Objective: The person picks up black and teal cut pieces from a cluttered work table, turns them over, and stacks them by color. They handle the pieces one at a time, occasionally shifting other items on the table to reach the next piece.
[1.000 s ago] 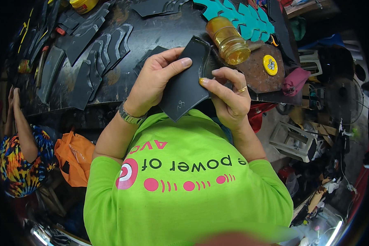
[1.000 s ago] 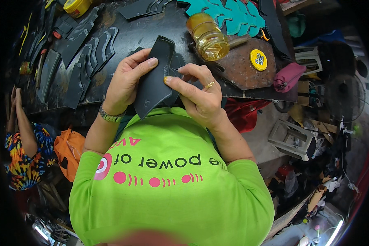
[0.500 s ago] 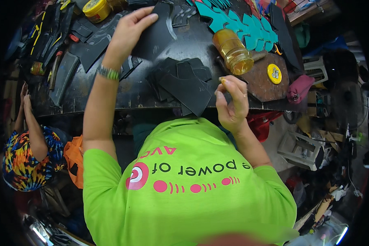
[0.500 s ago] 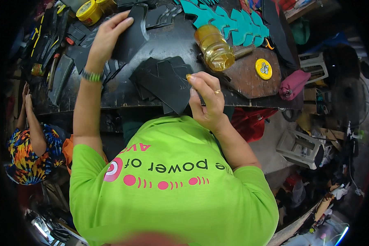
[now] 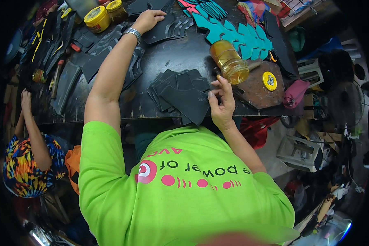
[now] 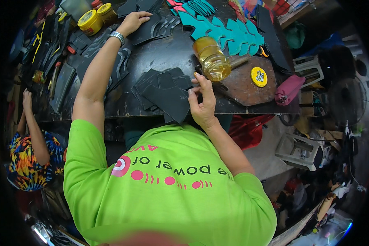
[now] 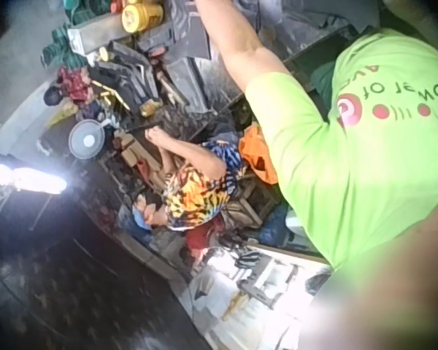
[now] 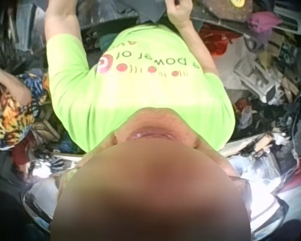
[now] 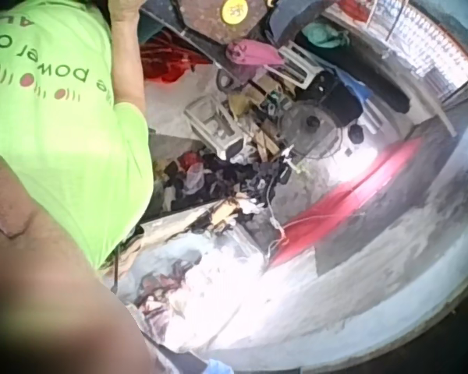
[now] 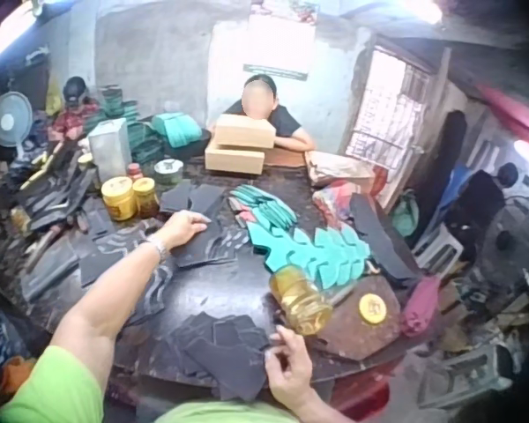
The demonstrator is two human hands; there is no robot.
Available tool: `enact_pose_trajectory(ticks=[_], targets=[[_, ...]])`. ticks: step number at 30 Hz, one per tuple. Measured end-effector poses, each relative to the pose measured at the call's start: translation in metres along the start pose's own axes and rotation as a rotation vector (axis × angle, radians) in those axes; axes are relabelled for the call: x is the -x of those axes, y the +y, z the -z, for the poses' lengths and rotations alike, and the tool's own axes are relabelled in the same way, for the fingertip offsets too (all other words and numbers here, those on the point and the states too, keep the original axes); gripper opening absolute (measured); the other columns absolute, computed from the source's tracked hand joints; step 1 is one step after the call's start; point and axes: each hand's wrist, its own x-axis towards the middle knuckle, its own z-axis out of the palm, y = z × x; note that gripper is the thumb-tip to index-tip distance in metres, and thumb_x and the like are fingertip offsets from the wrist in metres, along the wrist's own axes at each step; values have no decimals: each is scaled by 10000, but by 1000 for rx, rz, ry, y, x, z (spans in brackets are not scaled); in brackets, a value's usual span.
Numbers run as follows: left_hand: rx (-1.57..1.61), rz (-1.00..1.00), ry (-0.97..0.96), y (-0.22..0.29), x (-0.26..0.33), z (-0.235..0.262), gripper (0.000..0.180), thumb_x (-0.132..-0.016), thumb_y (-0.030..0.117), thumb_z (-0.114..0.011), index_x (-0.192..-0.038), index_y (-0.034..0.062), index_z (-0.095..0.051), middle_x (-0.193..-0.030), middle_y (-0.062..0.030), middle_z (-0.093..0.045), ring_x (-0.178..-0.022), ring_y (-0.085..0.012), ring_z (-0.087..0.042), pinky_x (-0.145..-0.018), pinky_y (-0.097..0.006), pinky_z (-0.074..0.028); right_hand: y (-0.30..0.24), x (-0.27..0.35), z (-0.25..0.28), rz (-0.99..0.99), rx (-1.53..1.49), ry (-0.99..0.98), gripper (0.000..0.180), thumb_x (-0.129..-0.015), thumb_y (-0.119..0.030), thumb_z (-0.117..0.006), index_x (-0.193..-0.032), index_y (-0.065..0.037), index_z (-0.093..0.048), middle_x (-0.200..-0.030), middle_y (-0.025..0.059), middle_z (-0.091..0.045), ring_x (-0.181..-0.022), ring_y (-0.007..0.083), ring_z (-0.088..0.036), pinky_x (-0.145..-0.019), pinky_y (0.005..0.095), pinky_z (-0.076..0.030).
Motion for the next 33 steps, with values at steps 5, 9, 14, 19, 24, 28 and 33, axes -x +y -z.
enact_pose_trajectory(ticks=[5,9,14,19,24,28,33], targets=[[-187,33,194,18,9,-17,271,-989,256,-589,-1187,135,-731,-1082,-147,-731,-1028,-368,-676,-912,-417,-533,-3,-2,-1,-38,-2,-28,624,-859,102,-607,-1445,-60,-472,-1139,88,-584,-779,94,-570,-683,230,-485],[-269,-122,310,52,29,3,250,-991,231,-593,-1159,92,-715,-1078,-138,-693,-999,-361,-663,-877,-426,-528,-2,-2,-1,-4,27,-33,607,-860,100,-604,-1432,-69,-490,-1104,77,-592,-780,98,-562,-679,230,-483],[34,-334,171,122,110,20,274,-949,234,-660,-1171,79,-701,-1048,-140,-687,-960,-336,-667,-846,-412,-526,-14,-8,3,39,49,-38,514,-843,117,-613,-1323,-59,-566,-1036,76,-606,-795,128,-580,-693,237,-492],[-62,-215,-25,177,224,14,540,-781,300,-822,-1246,85,-652,-1158,-126,-626,-1116,-313,-594,-971,-426,-450,-37,-28,54,253,363,60,340,-812,134,-596,-1099,-23,-688,-966,100,-610,-836,183,-611,-671,271,-499],[-174,18,28,184,268,8,638,-683,274,-888,-1253,113,-651,-1268,-102,-553,-1261,-320,-489,-1057,-450,-378,-33,-40,82,112,591,102,451,-754,136,-596,-1135,-71,-721,-956,110,-557,-772,215,-582,-683,319,-499],[-131,34,119,181,272,0,599,-630,207,-908,-1168,129,-657,-1240,-71,-540,-1242,-301,-472,-1005,-443,-373,-27,-32,73,110,698,77,525,-725,95,-612,-1187,-123,-730,-940,109,-554,-741,246,-587,-677,350,-499],[-149,1,163,184,273,-3,531,-611,179,-912,-1064,133,-639,-1226,-46,-542,-1238,-286,-470,-975,-430,-374,-30,-26,68,85,932,-52,469,-714,11,-658,-1135,-173,-752,-893,78,-539,-793,275,-579,-665,398,-478]])
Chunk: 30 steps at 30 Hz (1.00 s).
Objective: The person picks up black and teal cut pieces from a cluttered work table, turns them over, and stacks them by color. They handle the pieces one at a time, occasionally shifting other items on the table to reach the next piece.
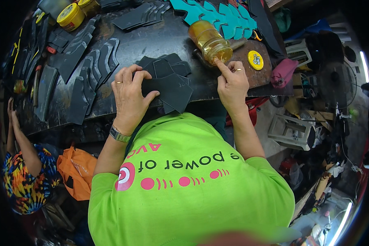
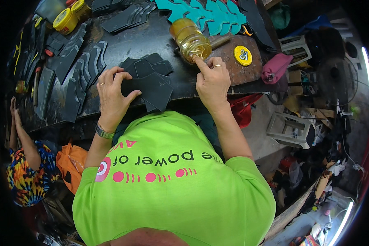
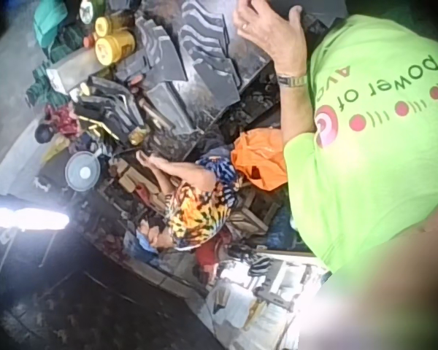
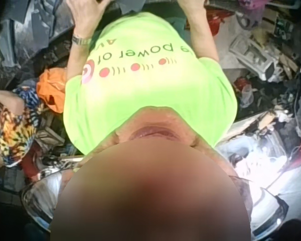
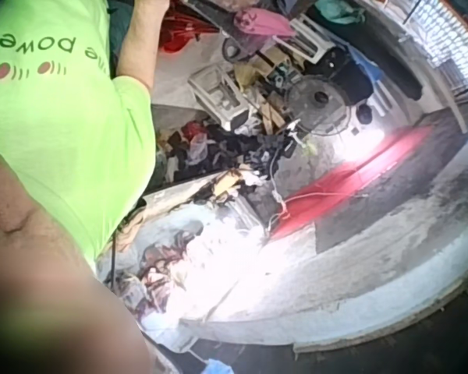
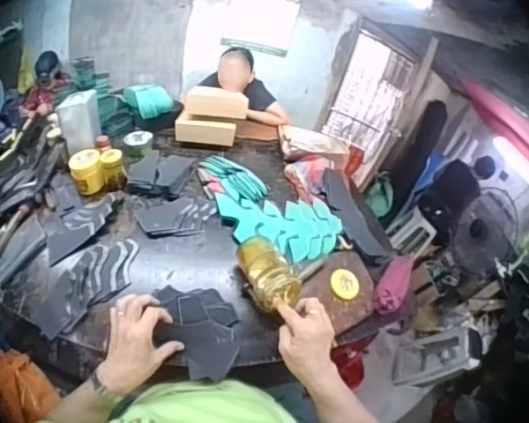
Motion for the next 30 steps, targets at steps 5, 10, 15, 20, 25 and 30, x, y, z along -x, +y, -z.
enact_pose_trajectory(ticks=[5,10,15,20,25,30], targets=[[51,-36,-31,-1,-2,2,488,-625,145,-901,-1031,135,-629,-1101,-53,-592,-1121,-274,-557,-957,-402,-379,-7,-11,20,-16,-143,17,464,-729,76,-631,-1130,-129,-745,-967,88,-562,-806,242,-577,-719,348,-493],[712,229,-217,-2,-12,13,399,-740,19,-832,-1080,73,-630,-997,-58,-681,-991,-213,-667,-936,-329,-476,-28,-19,57,-25,-737,274,408,-831,199,-563,-1160,1,-699,-1122,45,-493,-846,95,-497,-749,225,-434],[1482,332,-227,13,-32,17,301,-897,39,-736,-1176,-27,-644,-986,-35,-719,-867,-105,-690,-783,-258,-567,-44,-28,45,29,-1172,149,418,-869,142,-583,-1268,25,-627,-1265,97,-506,-968,131,-526,-876,278,-447],[1591,516,-473,27,-41,7,256,-988,174,-661,-1160,-15,-681,-946,-24,-723,-787,-60,-681,-680,-203,-558,-48,-27,24,-17,-1145,-143,441,-867,132,-558,-1276,-12,-635,-1344,99,-518,-1104,162,-562,-957,301,-455],[1447,416,-534,28,-37,1,245,-1015,172,-614,-1155,-18,-677,-924,12,-704,-780,-39,-654,-686,-195,-537,-51,-27,15,-15,-997,-260,449,-847,164,-502,-1218,-14,-684,-1307,89,-525,-1163,159,-541,-1010,303,-429],[1373,325,-520,26,-36,-1,236,-1014,180,-614,-1125,-17,-680,-900,21,-686,-782,-21,-618,-682,-201,-523,-59,-29,10,9,-885,-255,481,-813,170,-487,-1183,-35,-716,-1271,84,-542,-1155,167,-554,-1000,290,-424]])
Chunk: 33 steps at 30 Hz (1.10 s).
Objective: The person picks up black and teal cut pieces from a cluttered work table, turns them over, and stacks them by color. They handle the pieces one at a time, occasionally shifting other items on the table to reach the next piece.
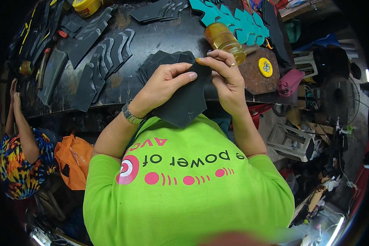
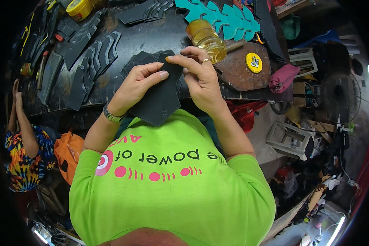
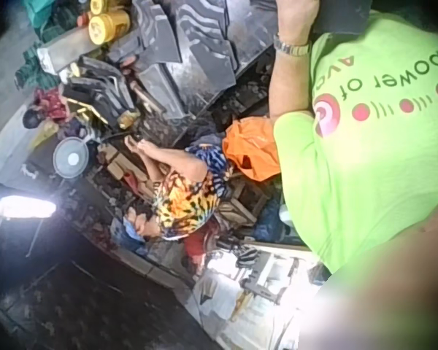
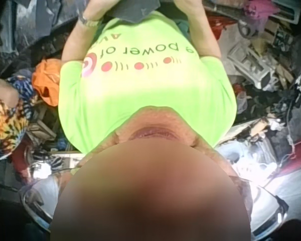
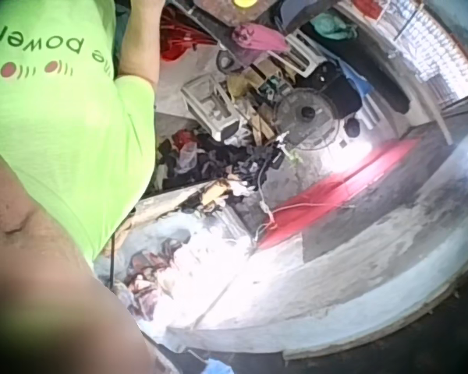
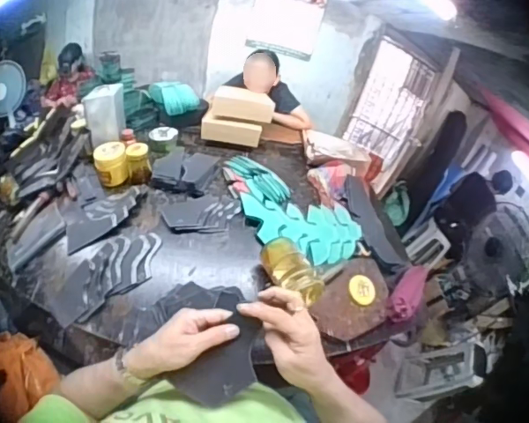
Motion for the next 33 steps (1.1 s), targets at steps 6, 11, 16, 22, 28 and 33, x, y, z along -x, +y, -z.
enact_pose_trajectory(ticks=[6,11,16,22,28,33], targets=[[-99,-62,10,-1,3,1,229,-1009,181,-623,-1112,-14,-684,-892,27,-681,-804,-14,-603,-699,-194,-513,1,3,-2,6,37,20,469,-806,178,-501,-1162,-29,-726,-1245,86,-561,-1136,178,-569,-983,288,-432],[155,33,61,2,5,4,239,-1009,189,-629,-1125,-12,-683,-920,22,-699,-796,-19,-636,-697,-185,-528,7,12,1,89,48,134,426,-808,162,-583,-1127,-63,-751,-1169,80,-568,-1032,189,-596,-896,286,-479],[212,11,72,3,2,7,238,-1038,202,-582,-1109,-7,-671,-909,31,-688,-770,-17,-641,-673,-180,-529,8,15,1,122,-2,251,444,-802,169,-606,-1153,-65,-744,-1199,82,-569,-1036,183,-600,-904,279,-479],[-17,-140,93,-1,-2,3,256,-1058,211,-542,-1100,-15,-657,-912,27,-667,-804,-14,-614,-699,-180,-518,6,13,-8,132,114,145,451,-847,162,-581,-1239,-28,-696,-1276,102,-543,-1077,183,-593,-959,296,-475],[60,-154,104,0,-3,4,246,-1061,210,-533,-1101,-3,-651,-895,25,-664,-797,-16,-615,-702,-179,-516,11,11,-11,305,376,158,606,-732,170,-631,-1248,-135,-723,-1204,108,-567,-909,205,-586,-808,304,-513],[163,-97,104,6,-4,12,230,-1059,216,-538,-1094,18,-652,-892,17,-676,-765,-24,-634,-674,-178,-521,10,13,-12,348,322,111,624,-685,166,-661,-1202,-171,-752,-1166,108,-596,-877,209,-586,-750,309,-526]])
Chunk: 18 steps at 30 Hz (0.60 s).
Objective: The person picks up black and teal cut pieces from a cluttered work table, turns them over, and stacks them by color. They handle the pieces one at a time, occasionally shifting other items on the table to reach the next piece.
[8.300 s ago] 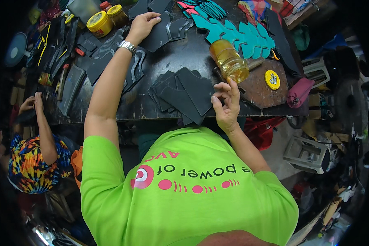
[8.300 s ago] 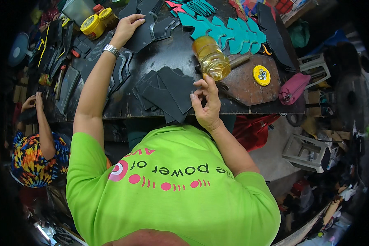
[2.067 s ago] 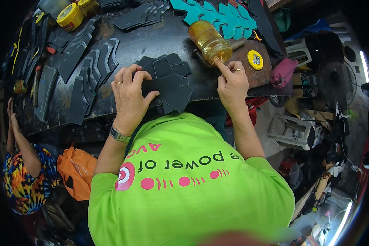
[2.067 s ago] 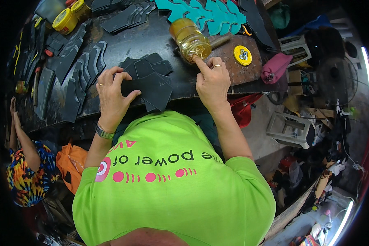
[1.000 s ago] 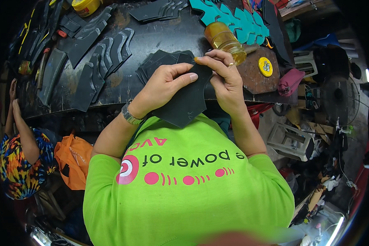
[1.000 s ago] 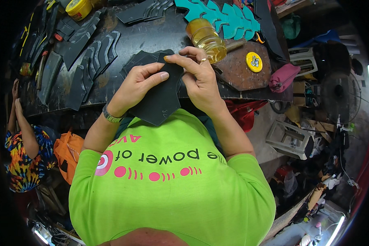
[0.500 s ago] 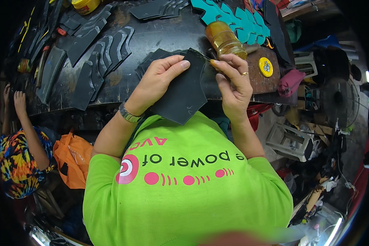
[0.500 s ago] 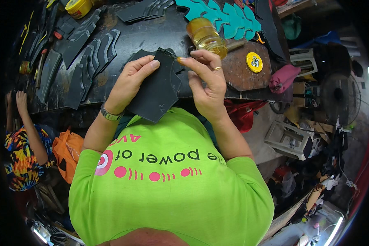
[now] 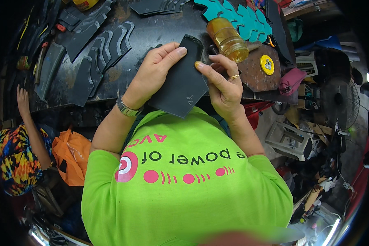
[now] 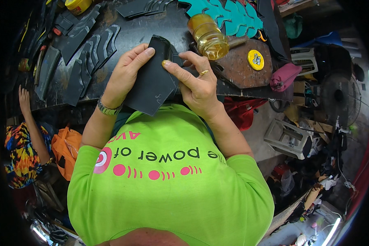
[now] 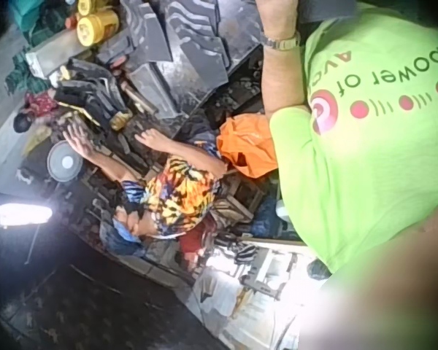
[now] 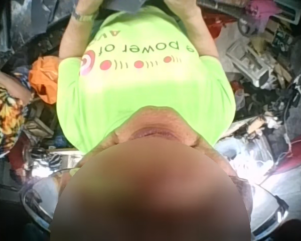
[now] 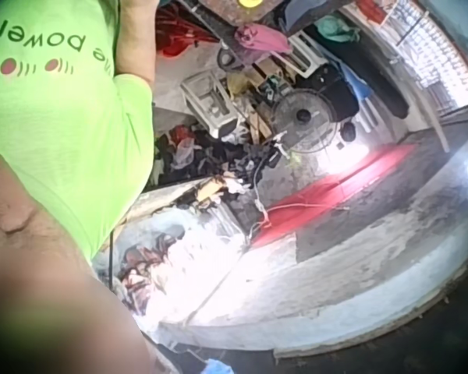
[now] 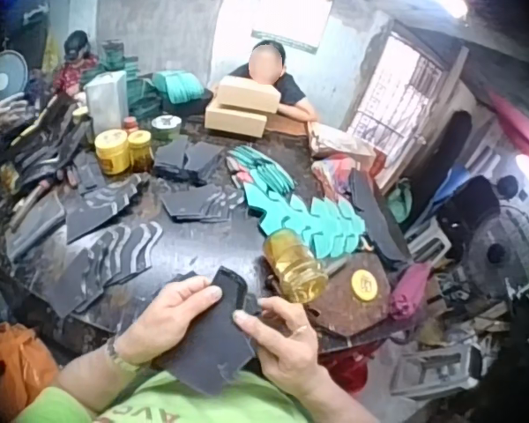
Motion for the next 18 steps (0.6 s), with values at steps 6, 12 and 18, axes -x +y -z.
enact_pose_trajectory(ticks=[6,12,18], targets=[[77,77,27,0,-3,2,219,-1050,226,-553,-1093,37,-655,-905,4,-696,-744,-39,-659,-661,-180,-532,-4,2,2,-57,-195,-26,579,-676,173,-671,-1151,-144,-768,-1164,93,-603,-831,172,-593,-745,280,-518],[209,131,41,-5,-9,17,217,-1044,248,-570,-1085,55,-659,-903,19,-702,-747,-39,-665,-659,-176,-530,-4,8,6,9,-213,6,506,-690,174,-670,-1106,-97,-770,-1167,91,-602,-827,157,-599,-752,273,-516],[-150,-141,153,30,-46,78,263,-1003,224,-648,-1161,17,-684,-969,2,-710,-840,-48,-662,-750,-193,-541,4,17,-2,-121,-323,81,473,-754,165,-660,-1164,-63,-719,-1173,112,-594,-850,160,-609,-752,280,-515]])
